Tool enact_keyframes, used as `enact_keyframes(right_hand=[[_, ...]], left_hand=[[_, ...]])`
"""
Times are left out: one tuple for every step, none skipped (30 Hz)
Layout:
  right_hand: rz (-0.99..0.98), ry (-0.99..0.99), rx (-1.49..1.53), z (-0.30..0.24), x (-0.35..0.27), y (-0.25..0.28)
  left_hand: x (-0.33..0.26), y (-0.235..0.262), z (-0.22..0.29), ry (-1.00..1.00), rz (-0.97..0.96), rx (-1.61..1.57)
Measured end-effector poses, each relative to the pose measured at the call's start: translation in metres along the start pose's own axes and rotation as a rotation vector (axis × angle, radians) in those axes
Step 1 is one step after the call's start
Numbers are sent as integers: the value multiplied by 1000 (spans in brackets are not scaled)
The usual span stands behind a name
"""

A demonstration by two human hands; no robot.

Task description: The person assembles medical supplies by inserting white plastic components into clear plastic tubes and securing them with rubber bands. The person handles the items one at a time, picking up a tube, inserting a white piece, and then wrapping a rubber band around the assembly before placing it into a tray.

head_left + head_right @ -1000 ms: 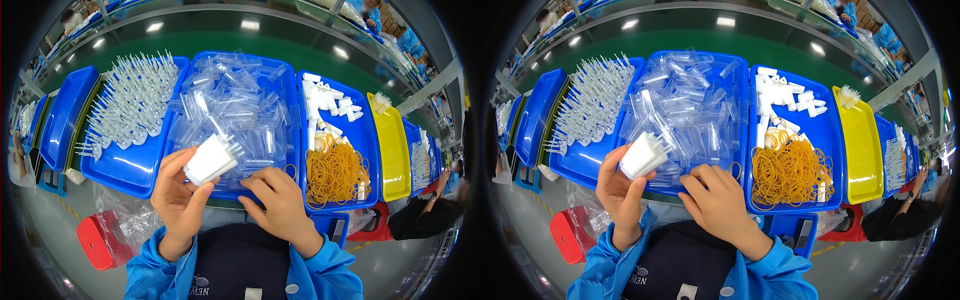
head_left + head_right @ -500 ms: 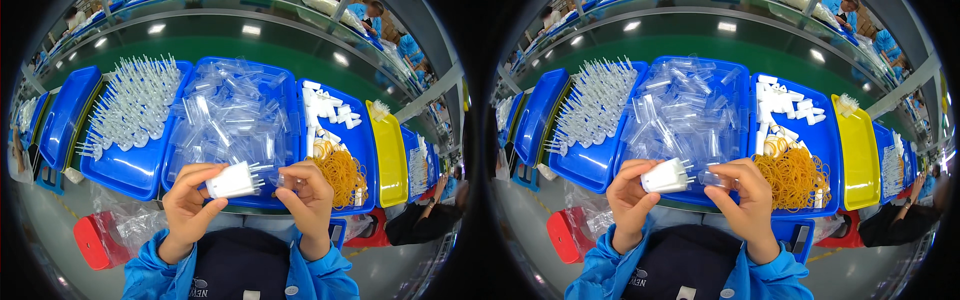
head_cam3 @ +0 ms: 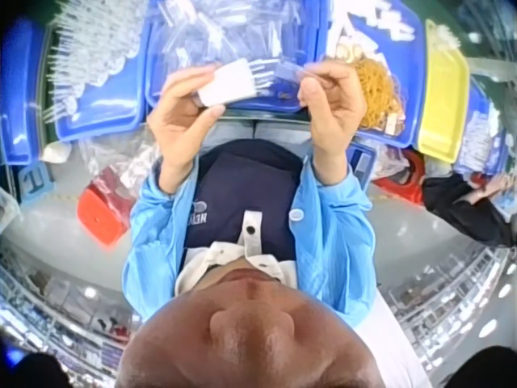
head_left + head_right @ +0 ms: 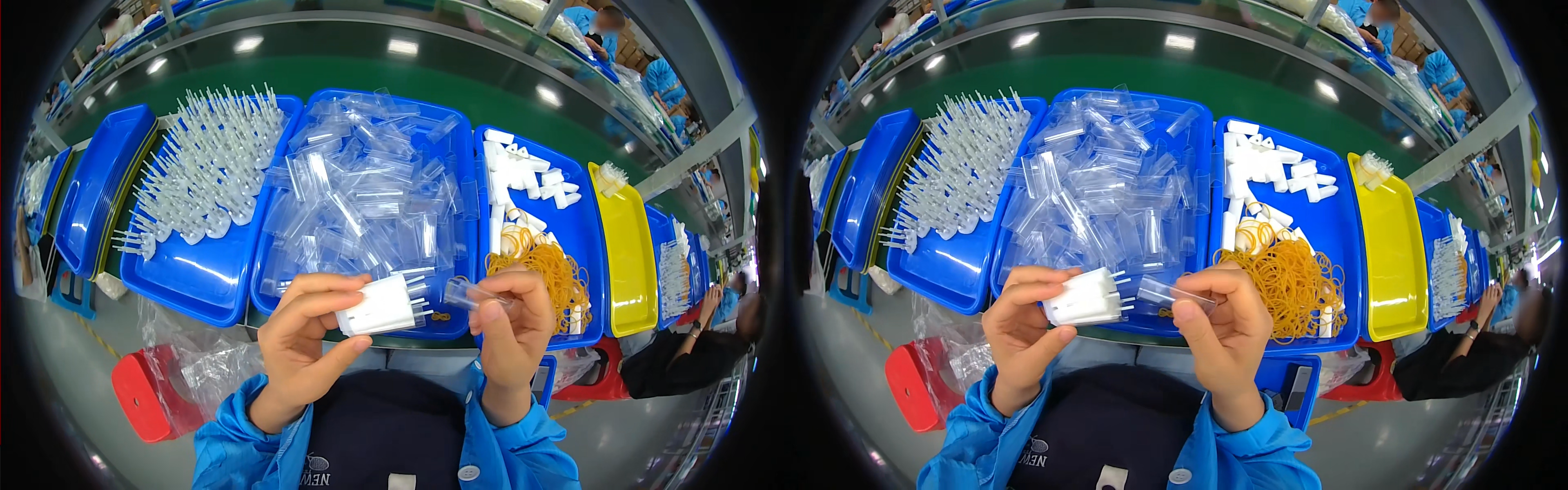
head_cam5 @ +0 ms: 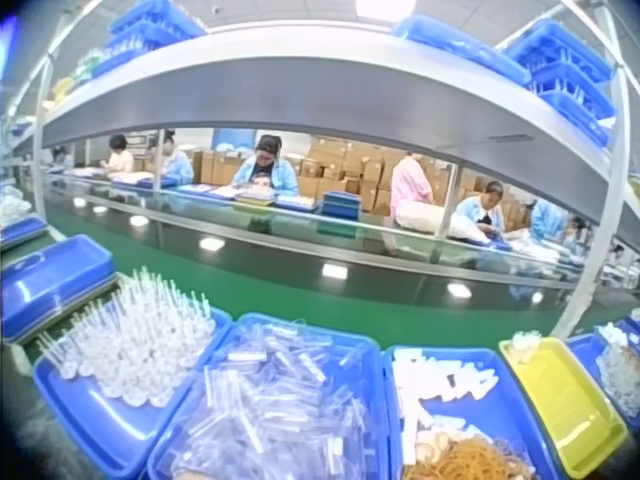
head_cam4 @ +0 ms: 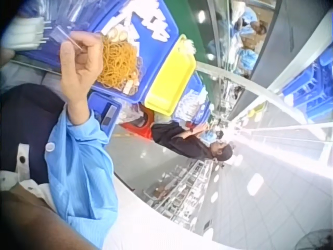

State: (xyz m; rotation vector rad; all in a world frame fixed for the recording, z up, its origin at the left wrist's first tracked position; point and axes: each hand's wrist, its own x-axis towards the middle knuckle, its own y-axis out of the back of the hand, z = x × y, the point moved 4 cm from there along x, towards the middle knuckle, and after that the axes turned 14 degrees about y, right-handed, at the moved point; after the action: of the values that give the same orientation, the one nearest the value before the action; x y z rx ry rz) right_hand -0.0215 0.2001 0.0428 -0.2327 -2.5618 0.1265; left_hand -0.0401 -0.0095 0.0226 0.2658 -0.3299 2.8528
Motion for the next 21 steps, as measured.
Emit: enact_keyframes(right_hand=[[-36,14,-12,-2,3,-1],[-71,27,-24,-3,5,-2],[-83,31,-25,-3,5,-3],[-94,35,-26,-2,5,-4],[-106,39,-27,-2,5,-5],[-93,41,-17,-1,5,-6],[-80,44,-6,-1,5,-7],[-67,46,4,-1,4,-7],[-64,41,12,-1,4,-7],[-61,37,20,-2,4,-8],[-58,33,28,-3,4,-8],[-59,30,27,-3,5,-8],[-60,28,25,-3,5,-8],[-61,25,24,-3,5,-8],[-59,30,15,-4,5,-8],[-56,34,7,-5,6,-7],[-53,38,-1,-6,7,-7],[-64,29,-32,-7,7,-8],[-76,20,-62,-8,7,-8],[-87,11,-92,-8,7,-9],[-85,8,-87,-8,7,-9]], left_hand=[[0,0,0,4,-3,0],[0,0,1,7,-6,1],[0,-1,1,10,-10,1],[0,-1,1,7,-10,0],[0,-1,0,5,-9,0],[0,-1,0,3,-9,-1],[-1,0,-1,4,-10,-1],[-1,0,-2,5,-10,-1],[-1,0,-2,6,-10,-1],[-1,0,-2,5,-9,1],[-1,0,-2,4,-8,3],[-1,0,-2,3,-6,5],[-1,0,-2,4,-4,6],[-1,0,-2,6,-2,6],[-1,-1,-3,7,0,7],[-1,-1,-3,7,1,19],[-1,-1,-2,8,1,31],[-1,-1,-2,9,2,43],[-1,-1,-2,14,1,51],[-2,-1,-2,18,0,60],[-2,0,-3,22,-2,69]])
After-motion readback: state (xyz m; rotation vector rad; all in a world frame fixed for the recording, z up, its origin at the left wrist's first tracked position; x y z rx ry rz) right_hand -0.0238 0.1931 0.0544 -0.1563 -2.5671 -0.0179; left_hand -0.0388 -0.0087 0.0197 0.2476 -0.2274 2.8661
